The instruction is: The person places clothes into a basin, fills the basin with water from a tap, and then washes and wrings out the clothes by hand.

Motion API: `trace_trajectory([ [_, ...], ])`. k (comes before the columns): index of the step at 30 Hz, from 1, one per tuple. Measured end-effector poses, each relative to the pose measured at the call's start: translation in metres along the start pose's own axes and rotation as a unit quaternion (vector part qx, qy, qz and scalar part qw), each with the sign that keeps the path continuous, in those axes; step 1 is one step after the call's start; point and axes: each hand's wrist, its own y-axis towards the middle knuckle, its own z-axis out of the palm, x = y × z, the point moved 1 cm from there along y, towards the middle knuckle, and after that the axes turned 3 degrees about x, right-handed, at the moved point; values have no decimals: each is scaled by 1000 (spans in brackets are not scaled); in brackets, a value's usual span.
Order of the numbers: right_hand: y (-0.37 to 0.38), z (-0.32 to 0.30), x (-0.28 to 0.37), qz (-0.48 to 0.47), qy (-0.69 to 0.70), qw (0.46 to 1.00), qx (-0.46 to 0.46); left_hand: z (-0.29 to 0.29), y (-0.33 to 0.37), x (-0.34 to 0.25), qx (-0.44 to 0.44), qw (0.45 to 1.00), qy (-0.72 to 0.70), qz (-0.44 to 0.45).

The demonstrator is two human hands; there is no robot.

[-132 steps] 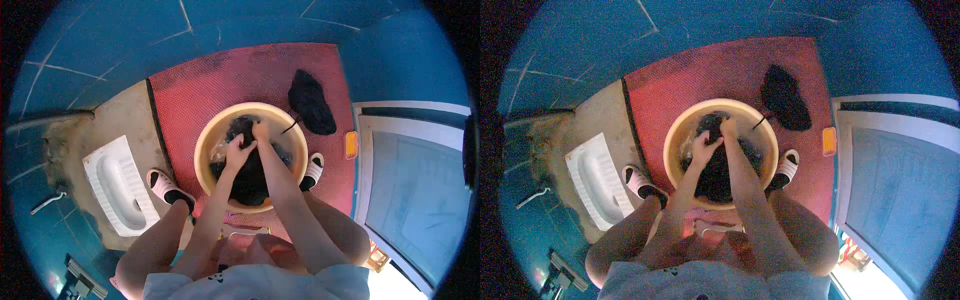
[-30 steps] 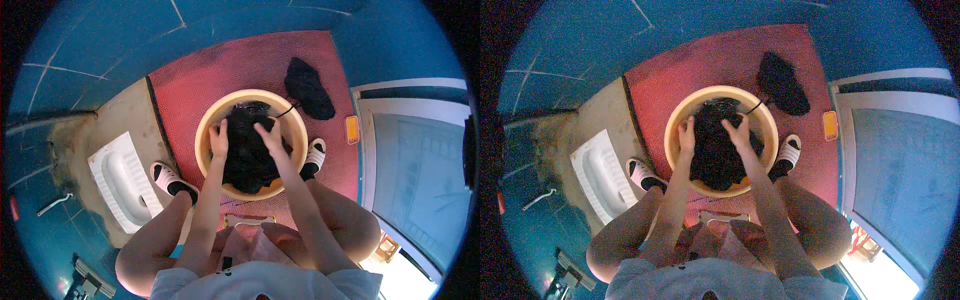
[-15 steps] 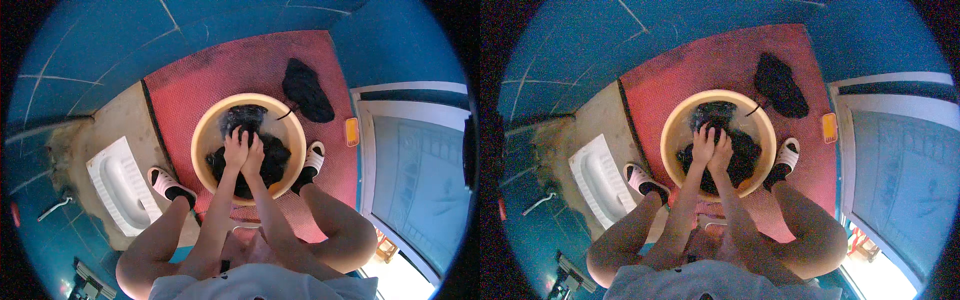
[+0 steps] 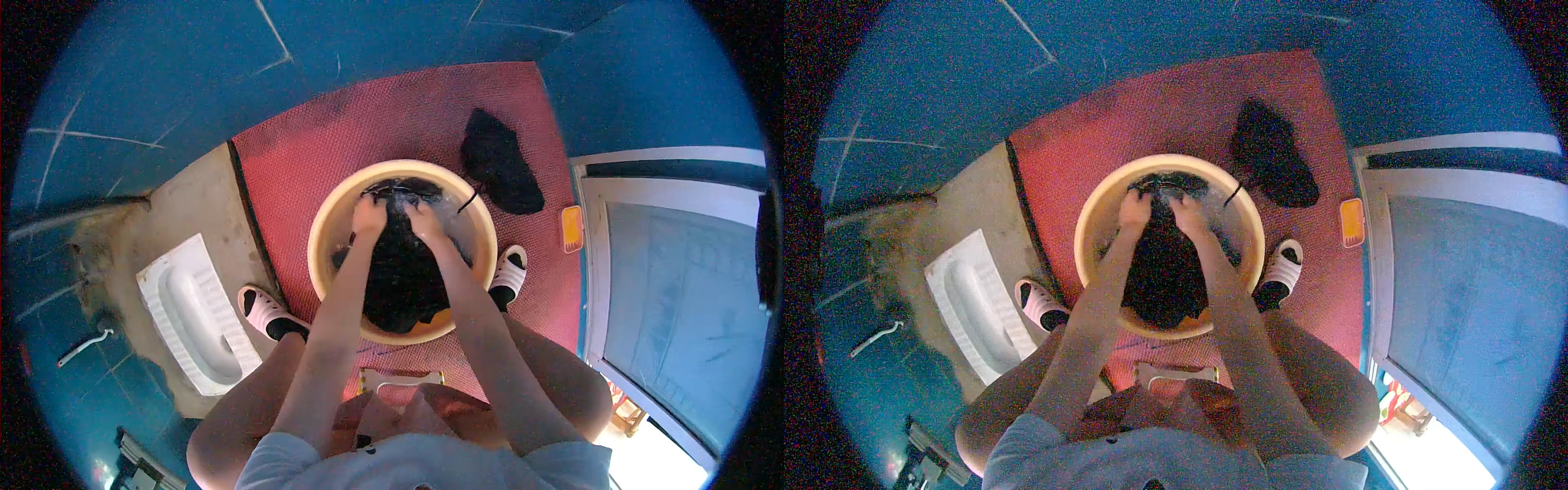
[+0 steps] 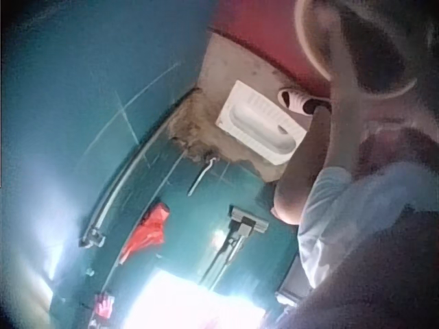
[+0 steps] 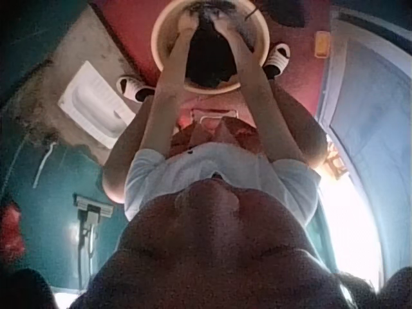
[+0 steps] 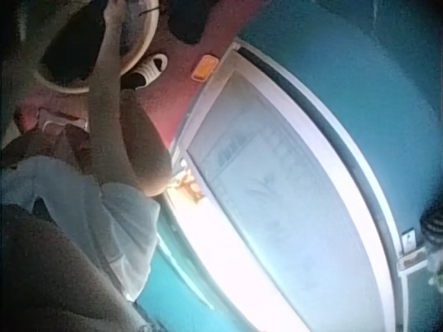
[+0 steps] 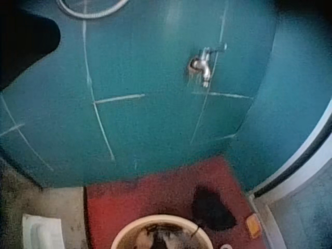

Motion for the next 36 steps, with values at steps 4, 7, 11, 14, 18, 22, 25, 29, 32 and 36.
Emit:
trace_trajectory([
  [4,-31,-7,-17,40,402,914,36,-29,-31,16,-23,988,-134,68],
  [7,-76,-33,-7,63,521,848,67,-45,-71,12,-19,922,-371,106],
  [11,-117,-58,17,35,471,881,39,-72,-105,24,101,923,-353,115],
  [14,-128,-65,26,-84,89,991,51,-69,-118,45,158,926,-321,120],
  [18,-152,-54,34,-260,-210,916,-221,-70,-152,42,49,916,-303,258],
  [22,-201,-31,43,138,337,931,-9,-62,-185,25,45,918,-291,266],
  [25,-222,-6,36,144,410,880,190,-55,-199,25,46,934,-196,296],
  [29,-209,6,19,41,555,819,139,-51,-196,13,141,883,-341,291],
  [32,-199,-20,24,87,482,871,44,-101,-185,-2,41,915,-238,322],
  [36,-174,-98,37,9,137,990,-18,-171,-190,-43,-63,897,-36,435],
])
